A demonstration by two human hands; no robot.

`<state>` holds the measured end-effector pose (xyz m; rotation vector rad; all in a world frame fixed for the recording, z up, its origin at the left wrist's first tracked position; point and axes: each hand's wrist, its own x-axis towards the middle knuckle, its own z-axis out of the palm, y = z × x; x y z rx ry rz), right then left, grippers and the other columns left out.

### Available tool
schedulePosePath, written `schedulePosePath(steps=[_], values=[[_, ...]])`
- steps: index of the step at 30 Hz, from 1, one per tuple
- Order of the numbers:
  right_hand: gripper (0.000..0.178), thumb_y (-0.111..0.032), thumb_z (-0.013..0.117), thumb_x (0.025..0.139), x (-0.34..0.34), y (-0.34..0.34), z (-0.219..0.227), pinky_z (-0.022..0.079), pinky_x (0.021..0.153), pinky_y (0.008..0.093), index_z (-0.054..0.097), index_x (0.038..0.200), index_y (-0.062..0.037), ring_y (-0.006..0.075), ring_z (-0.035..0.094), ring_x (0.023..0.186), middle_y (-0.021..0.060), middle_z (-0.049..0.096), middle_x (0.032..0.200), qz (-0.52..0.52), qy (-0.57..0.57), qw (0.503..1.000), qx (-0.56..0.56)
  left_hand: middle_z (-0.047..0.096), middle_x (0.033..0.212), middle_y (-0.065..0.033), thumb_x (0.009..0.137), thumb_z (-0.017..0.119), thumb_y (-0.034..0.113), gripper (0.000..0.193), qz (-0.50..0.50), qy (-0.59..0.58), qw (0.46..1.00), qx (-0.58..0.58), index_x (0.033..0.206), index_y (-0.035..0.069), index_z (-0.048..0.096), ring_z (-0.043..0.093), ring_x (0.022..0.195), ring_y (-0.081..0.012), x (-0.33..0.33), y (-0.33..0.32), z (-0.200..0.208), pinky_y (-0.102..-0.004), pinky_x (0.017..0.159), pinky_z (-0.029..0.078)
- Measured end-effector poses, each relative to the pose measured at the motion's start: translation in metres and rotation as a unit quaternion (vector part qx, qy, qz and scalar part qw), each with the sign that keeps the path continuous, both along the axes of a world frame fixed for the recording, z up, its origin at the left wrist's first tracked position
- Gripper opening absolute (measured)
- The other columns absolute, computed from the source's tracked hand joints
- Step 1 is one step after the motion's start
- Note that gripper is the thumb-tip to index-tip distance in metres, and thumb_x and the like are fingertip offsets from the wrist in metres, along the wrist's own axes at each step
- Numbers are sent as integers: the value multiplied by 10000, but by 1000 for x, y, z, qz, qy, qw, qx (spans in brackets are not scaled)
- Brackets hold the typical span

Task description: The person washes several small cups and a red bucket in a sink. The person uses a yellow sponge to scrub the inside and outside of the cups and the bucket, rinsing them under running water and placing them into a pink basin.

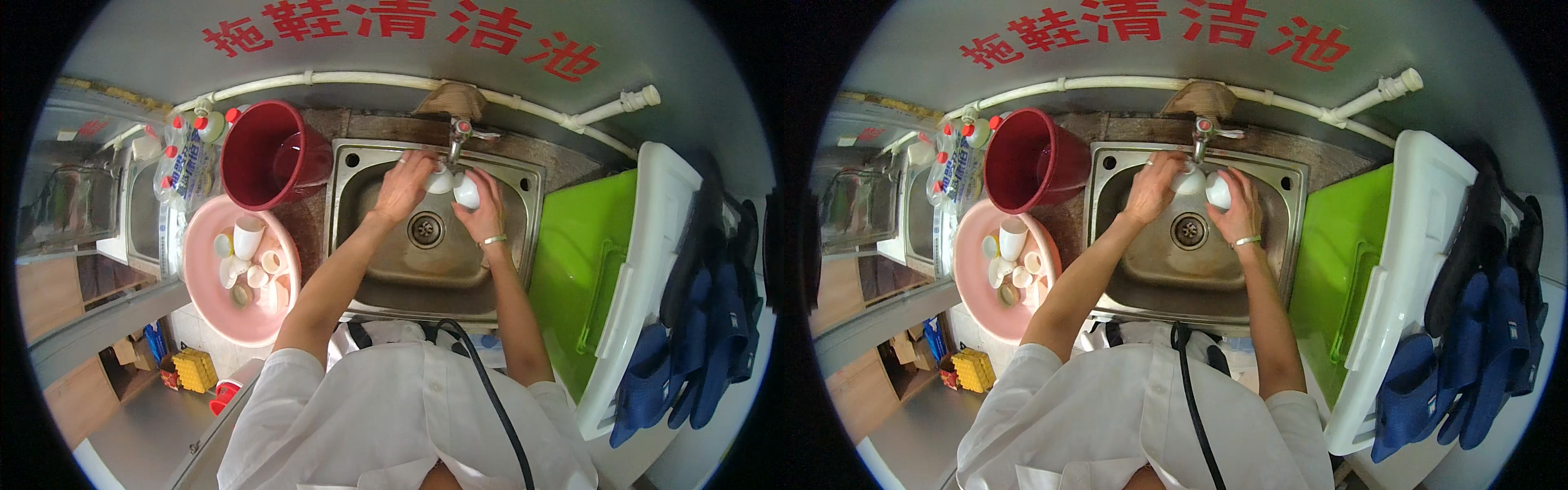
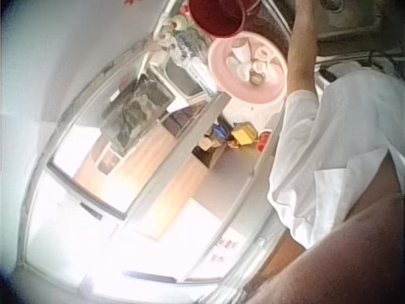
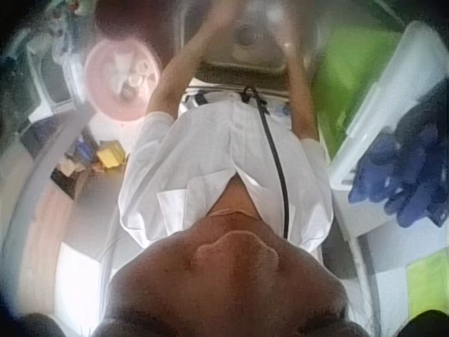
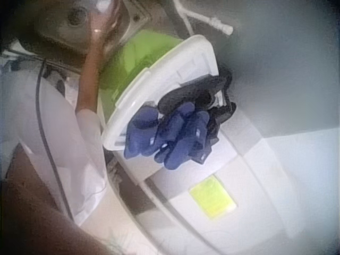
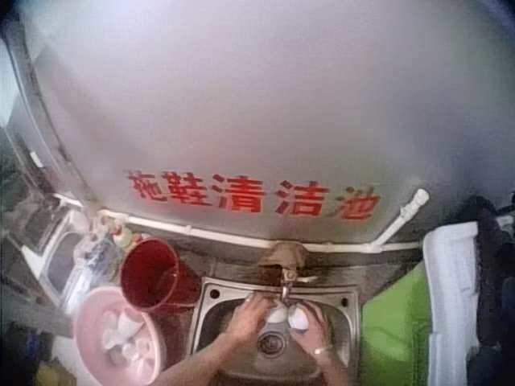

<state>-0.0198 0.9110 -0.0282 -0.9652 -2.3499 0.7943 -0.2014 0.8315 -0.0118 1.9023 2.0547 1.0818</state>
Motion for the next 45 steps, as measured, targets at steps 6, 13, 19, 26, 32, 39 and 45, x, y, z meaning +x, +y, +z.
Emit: schedulePosePath(steps=[6, 13, 19, 26, 32, 39, 45], values=[[614, -151, 734, 612, -56, 4, 8, 402, 903, 441, 511, 1182, -110, 324, 446, 1078, 108, 449, 1220, 19, 35, 999, 28, 545, 1005, -30, 554, 570, -86, 394, 83, 27, 996, 14, 901, 87, 501, 513, 961, -265, -23, -59, 14, -377, 719, 482], [609, -143, 731, 610, -63, -4, 16, 404, 906, 439, 515, 1179, -142, 334, 431, 1088, 97, 461, 1227, 42, 41, 995, 84, 570, 991, -36, 587, 605, -70, 351, 126, 39, 990, 48, 888, 83, 508, 530, 915, -268, -24, -79, 19, -365, 695, 470], [590, -147, 736, 613, -11, -33, 9, 432, 908, 400, 522, 1163, -128, 304, 384, 1150, 59, 422, 1252, 120, -228, 966, 1, 555, 940, -89, 624, 614, -21, 312, 152, -10, 987, -46, 905, 72, 515, 532, 872, -310, -15, -92, 18, -395, 700, 443], [641, -194, 782, 560, -23, -50, 24, 423, 921, 394, 541, 1147, -104, 322, 462, 1097, 104, 512, 1171, 196, -504, 838, -71, 587, 829, -127, 710, 679, 80, 254, 157, -219, 951, -150, 921, 46, 541, 588, 754, -255, -40, -115, 81, -342, 668, 450], [604, -193, 776, 651, -119, -28, 111, 462, 813, 294, 516, 1174, -37, 188, 583, 883, 81, 598, 1016, 260, -77, 924, -272, 601, 914, -150, 715, 597, 112, 245, 312, -56, 947, -47, 943, 58, 524, 578, 866, -349, -158, -133, 124, -449, 711, 454], [572, -240, 748, 624, -284, -85, 166, 451, 855, 405, 525, 1129, -91, 305, 500, 1042, 99, 502, 1159, 323, -124, 935, 78, 602, 919, -129, 761, 568, 179, 234, 330, 177, 887, -271, 960, 57, 561, 641, 782, -274, -220, -104, 36, -382, 641, 530], [435, -205, 644, 733, -339, -113, 103, 442, 899, 425, 521, 1139, -110, 325, 473, 1114, 130, 493, 1184, 366, -453, 791, 189, 623, 927, -84, 830, 497, 160, 195, 339, 156, 866, -335, 941, 88, 640, 639, 826, -214, -236, -87, -25, -336, 616, 542]])
